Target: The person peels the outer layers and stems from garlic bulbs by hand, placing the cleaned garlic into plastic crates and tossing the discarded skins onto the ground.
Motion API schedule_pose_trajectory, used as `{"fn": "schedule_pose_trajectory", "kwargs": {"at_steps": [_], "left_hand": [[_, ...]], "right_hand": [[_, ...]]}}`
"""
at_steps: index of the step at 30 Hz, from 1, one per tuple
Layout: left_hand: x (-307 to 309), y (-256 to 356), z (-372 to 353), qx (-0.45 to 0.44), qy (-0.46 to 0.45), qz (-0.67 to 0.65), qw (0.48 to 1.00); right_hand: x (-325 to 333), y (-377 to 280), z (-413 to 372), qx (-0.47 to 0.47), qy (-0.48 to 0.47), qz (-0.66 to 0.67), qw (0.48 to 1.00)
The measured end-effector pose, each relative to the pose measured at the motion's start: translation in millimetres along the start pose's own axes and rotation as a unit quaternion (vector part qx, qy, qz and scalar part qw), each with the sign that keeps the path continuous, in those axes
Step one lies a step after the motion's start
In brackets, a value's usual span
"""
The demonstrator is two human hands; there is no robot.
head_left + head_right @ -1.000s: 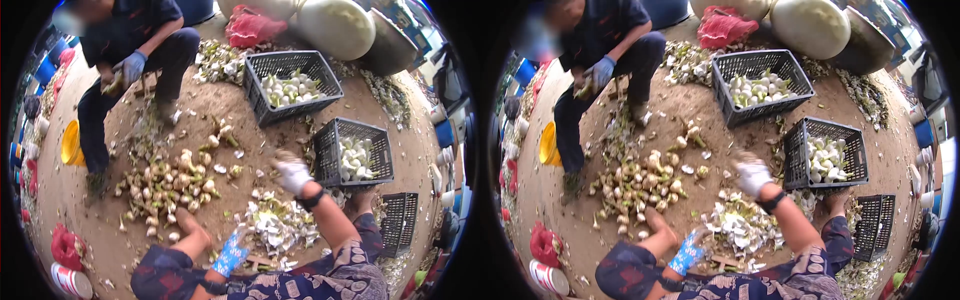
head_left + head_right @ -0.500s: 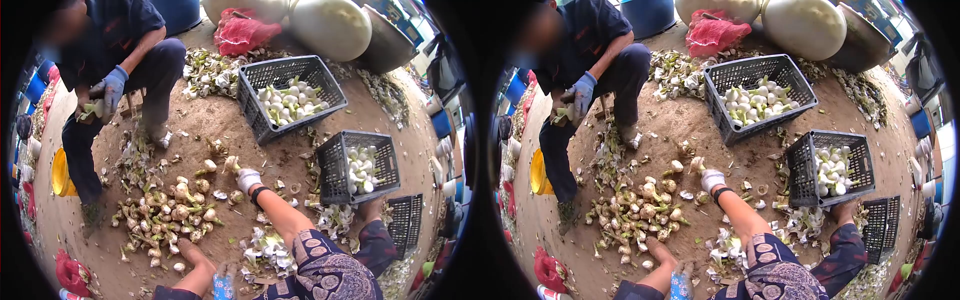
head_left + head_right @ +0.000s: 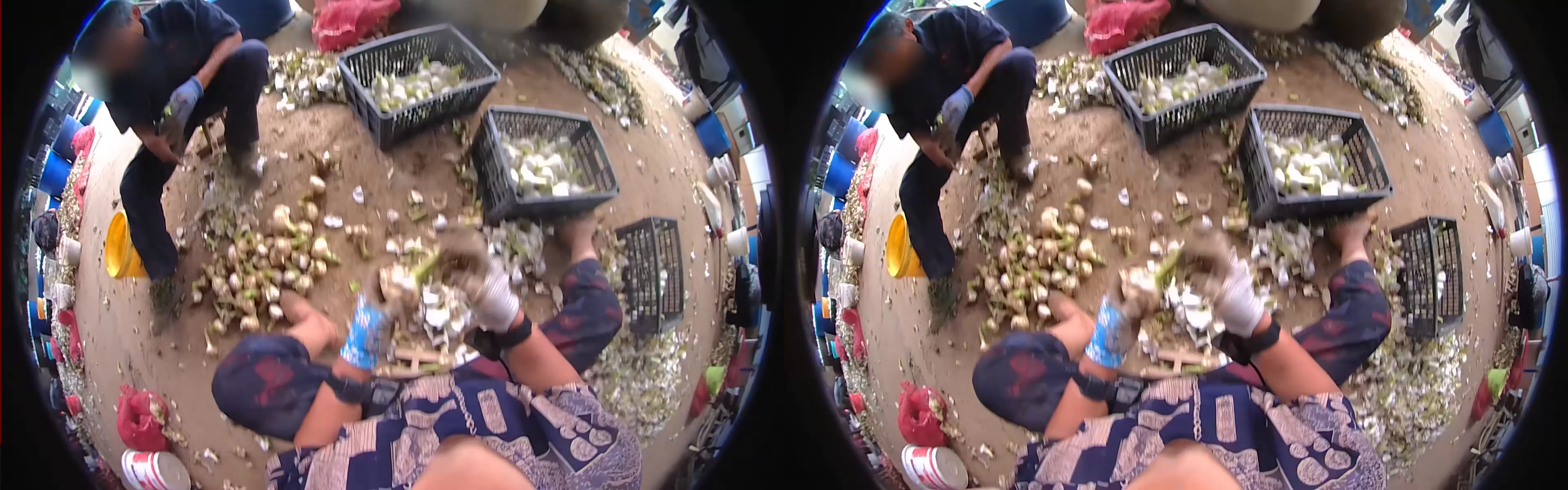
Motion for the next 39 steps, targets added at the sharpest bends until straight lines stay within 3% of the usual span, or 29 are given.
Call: {"fn": "schedule_pose_trajectory", "kwargs": {"at_steps": [2,3,4,5,6,7,8,9,10,12,13,14,16,18,19,20,21,22,24,26,28,30,32,33,34,35,37,38,39], "left_hand": [[3.8,-5.2,4.8,-0.166,0.064,0.193,0.965],[-12.1,9.3,-3.2,-0.258,0.054,0.234,0.936],[-10.5,-2.1,-3.9,-0.261,0.065,0.267,0.926],[-27.7,6.6,-14.5,-0.353,0.038,0.379,0.855],[-46.3,12.7,-25.5,-0.437,0.006,0.480,0.760],[-57.1,11.9,-34.3,-0.506,-0.035,0.465,0.726],[-60.9,12.8,-39.1,-0.509,-0.041,0.465,0.723],[-65.2,13.4,-42.9,-0.506,-0.063,0.493,0.705],[-68.1,13.4,-45.2,-0.502,-0.083,0.521,0.686],[-68.7,16.6,-49.0,-0.502,-0.109,0.518,0.684],[-70.5,17.1,-50.9,-0.501,-0.128,0.540,0.664],[-72.7,17.2,-51.8,-0.500,-0.145,0.561,0.644],[-68.0,14.0,-52.1,-0.496,-0.146,0.563,0.645],[-63.7,14.2,-51.0,-0.506,-0.137,0.548,0.652],[-58.9,11.8,-47.8,-0.495,-0.116,0.495,0.704],[-63.5,13.1,-51.4,-0.494,-0.113,0.494,0.706],[-57.7,13.7,-43.7,-0.291,-0.091,0.319,0.898],[-50.0,2.4,-39.3,-0.058,-0.059,0.106,0.991],[-35.5,-10.1,-25.0,0.086,-0.082,-0.046,0.992],[-32.0,-27.5,-26.6,0.185,-0.009,-0.164,0.969],[-20.4,-37.1,-20.0,0.165,0.029,-0.135,0.977],[-14.8,-33.1,-23.1,0.162,0.003,-0.118,0.980],[-20.5,-25.0,-23.4,0.132,-0.008,-0.128,0.983],[-22.1,-18.8,-23.9,0.102,-0.017,-0.131,0.986],[-27.5,-19.8,-23.8,0.135,-0.053,-0.229,0.962],[-21.7,-24.4,-21.3,0.149,-0.068,-0.255,0.953],[-11.7,-31.0,-17.6,0.160,-0.084,-0.277,0.944],[-9.5,-29.2,-17.7,0.153,-0.046,-0.262,0.952],[-7.3,-29.9,-18.2,0.148,-0.008,-0.248,0.957]], "right_hand": [[12.8,-5.4,-9.7,-0.063,0.101,0.117,0.986],[17.8,7.1,-21.0,-0.130,0.070,0.098,0.984],[22.7,17.8,-30.5,-0.191,0.035,0.077,0.978],[11.7,4.7,-40.2,-0.239,-0.022,-0.007,0.971],[4.5,-4.8,-45.9,-0.074,-0.016,-0.128,0.989],[3.3,-2.3,-52.9,-0.116,0.015,-0.041,0.992],[4.6,-0.7,-59.1,-0.157,0.045,0.045,0.986],[6.5,-20.1,-59.8,-0.113,0.030,-0.049,0.992],[14.3,-20.7,-59.5,-0.109,0.032,-0.048,0.992],[16.7,-23.7,-60.0,-0.053,-0.045,-0.229,0.971],[19.5,-17.5,-67.9,-0.151,-0.007,-0.090,0.984],[21.4,-13.8,-67.0,-0.151,-0.005,-0.090,0.984],[26.5,-6.3,-64.9,-0.081,-0.009,-0.252,0.964],[24.0,-9.6,-66.6,-0.096,-0.022,-0.275,0.956],[22.9,-8.1,-65.3,-0.050,-0.020,-0.262,0.964],[22.2,-4.3,-64.0,-0.004,-0.020,-0.248,0.969],[19.3,1.6,-61.4,0.012,-0.042,-0.217,0.975],[20.0,3.8,-63.7,0.011,-0.048,-0.218,0.975],[9.2,-13.8,-68.8,-0.145,-0.004,-0.064,0.987],[1.4,-7.3,-67.3,-0.251,-0.012,0.064,0.966],[-3.7,-15.3,-61.5,-0.200,0.007,0.002,0.980],[-6.6,-13.1,-59.4,-0.122,-0.043,-0.136,0.982],[3.6,4.5,-59.0,-0.106,-0.050,-0.137,0.984],[2.4,12.6,-61.5,-0.222,-0.083,0.142,0.961],[-2.2,15.2,-65.7,-0.318,-0.105,0.408,0.849],[-5.2,17.2,-68.9,-0.328,-0.057,0.408,0.850],[-9.4,20.3,-64.1,-0.313,-0.087,0.386,0.863],[-11.8,20.3,-61.3,-0.295,-0.111,0.363,0.877],[-41.4,-15.1,-55.1,-0.296,0.129,0.245,0.914]]}}
Point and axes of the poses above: each hand's wrist, its own z-axis towards the middle knuckle, its own x-axis out of the back of the hand, y = z × x, the point moved 5 cm from there along z, towards the middle knuckle, and after that the axes turned 7 degrees about y, right-handed, at the moved point
